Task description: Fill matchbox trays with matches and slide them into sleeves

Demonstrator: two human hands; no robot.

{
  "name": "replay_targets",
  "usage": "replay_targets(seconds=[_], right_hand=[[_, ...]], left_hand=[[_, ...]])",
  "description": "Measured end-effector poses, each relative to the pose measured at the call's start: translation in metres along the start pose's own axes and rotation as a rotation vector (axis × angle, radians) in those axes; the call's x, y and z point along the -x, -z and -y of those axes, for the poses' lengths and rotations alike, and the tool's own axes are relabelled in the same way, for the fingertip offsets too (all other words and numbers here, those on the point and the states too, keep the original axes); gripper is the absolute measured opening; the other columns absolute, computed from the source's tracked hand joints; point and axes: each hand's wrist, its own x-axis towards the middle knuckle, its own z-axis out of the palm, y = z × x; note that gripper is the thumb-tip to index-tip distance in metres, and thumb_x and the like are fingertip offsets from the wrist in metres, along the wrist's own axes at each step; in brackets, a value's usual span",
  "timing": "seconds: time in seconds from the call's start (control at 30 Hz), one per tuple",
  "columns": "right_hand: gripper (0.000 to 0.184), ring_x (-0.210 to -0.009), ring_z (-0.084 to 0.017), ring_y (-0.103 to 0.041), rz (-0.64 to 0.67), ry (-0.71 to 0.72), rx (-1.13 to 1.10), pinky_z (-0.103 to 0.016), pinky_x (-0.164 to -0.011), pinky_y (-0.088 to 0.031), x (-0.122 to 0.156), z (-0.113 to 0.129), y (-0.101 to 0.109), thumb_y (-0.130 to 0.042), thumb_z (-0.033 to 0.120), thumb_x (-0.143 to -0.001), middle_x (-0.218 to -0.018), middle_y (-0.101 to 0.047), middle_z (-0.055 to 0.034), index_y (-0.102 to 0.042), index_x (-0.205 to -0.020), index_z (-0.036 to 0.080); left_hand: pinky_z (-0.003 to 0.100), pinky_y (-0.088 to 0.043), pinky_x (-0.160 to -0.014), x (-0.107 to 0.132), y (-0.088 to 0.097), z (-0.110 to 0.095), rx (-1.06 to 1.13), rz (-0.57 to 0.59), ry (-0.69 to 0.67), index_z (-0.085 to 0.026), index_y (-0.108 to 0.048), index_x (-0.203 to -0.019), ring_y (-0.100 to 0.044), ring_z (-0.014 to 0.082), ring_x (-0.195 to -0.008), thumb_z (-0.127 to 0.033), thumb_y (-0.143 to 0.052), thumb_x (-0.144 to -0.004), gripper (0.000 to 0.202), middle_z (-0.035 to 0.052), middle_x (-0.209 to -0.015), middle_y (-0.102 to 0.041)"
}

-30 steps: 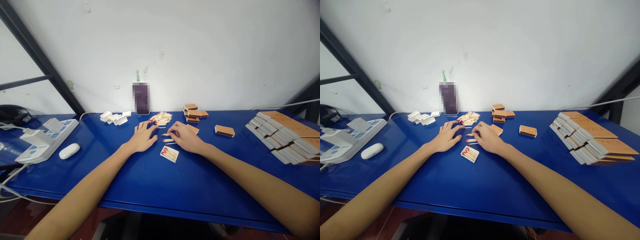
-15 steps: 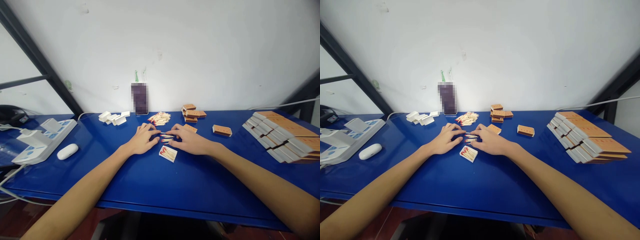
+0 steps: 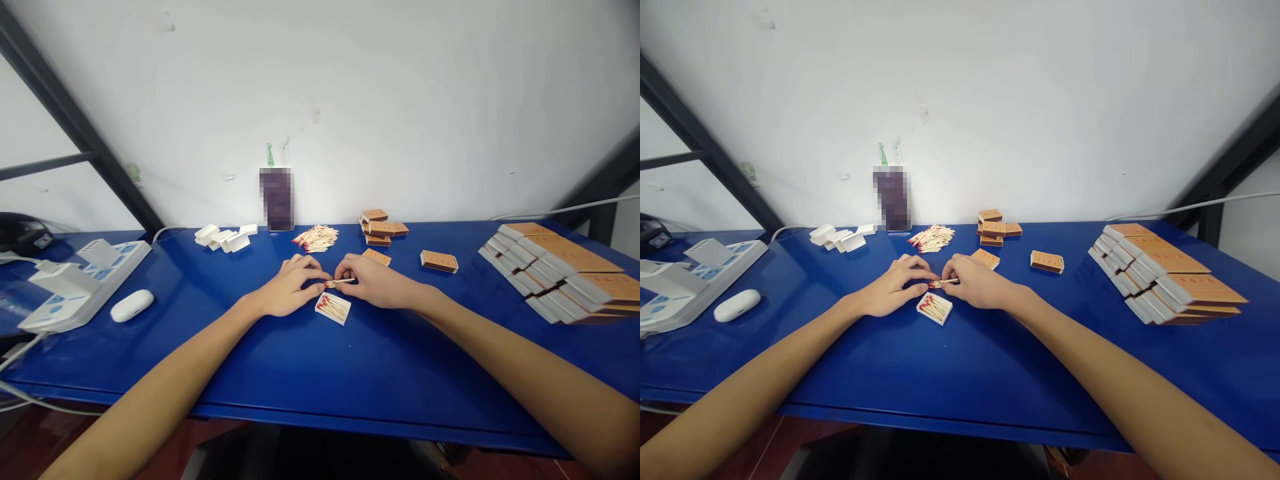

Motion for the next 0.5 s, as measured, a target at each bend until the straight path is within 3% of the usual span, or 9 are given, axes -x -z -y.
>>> replay_targets(seconds=[0.2,0.5], right_hand=[[0.012,-0.068,-0.017,-0.059,0.01,-0.044,-0.009,-0.028,-0.06,-0.039,0.0019,0.0084,0.0026,-0.056,0.024,-0.088,-0.077,-0.066,-0.0033,-0.065,-0.081,0.019],[0.019,-0.072,-0.018,-0.061,-0.038,-0.019,0.009,-0.029,-0.063,-0.041,0.0021,0.0094,0.0035,-0.055,0.031,-0.091,-0.08,-0.069,-0.0046,-0.066,-0.081,0.019]], left_hand=[[0.043,-0.036,-0.099,-0.0023,-0.004,0.0012,-0.02,-0.039,0.013,-0.029,-0.069,-0.117,-0.049,0.023,-0.107,-0.04,-0.042,-0.099,0.034,0.0053,-0.11,-0.058],[0.039,-0.037,-0.092,-0.0043,-0.0059,0.0016,-0.061,-0.114,-0.007,-0.028,-0.072,-0.106,-0.056,0.0208,-0.098,-0.036,-0.053,-0.096,0.023,0.0021,-0.1,-0.067]])
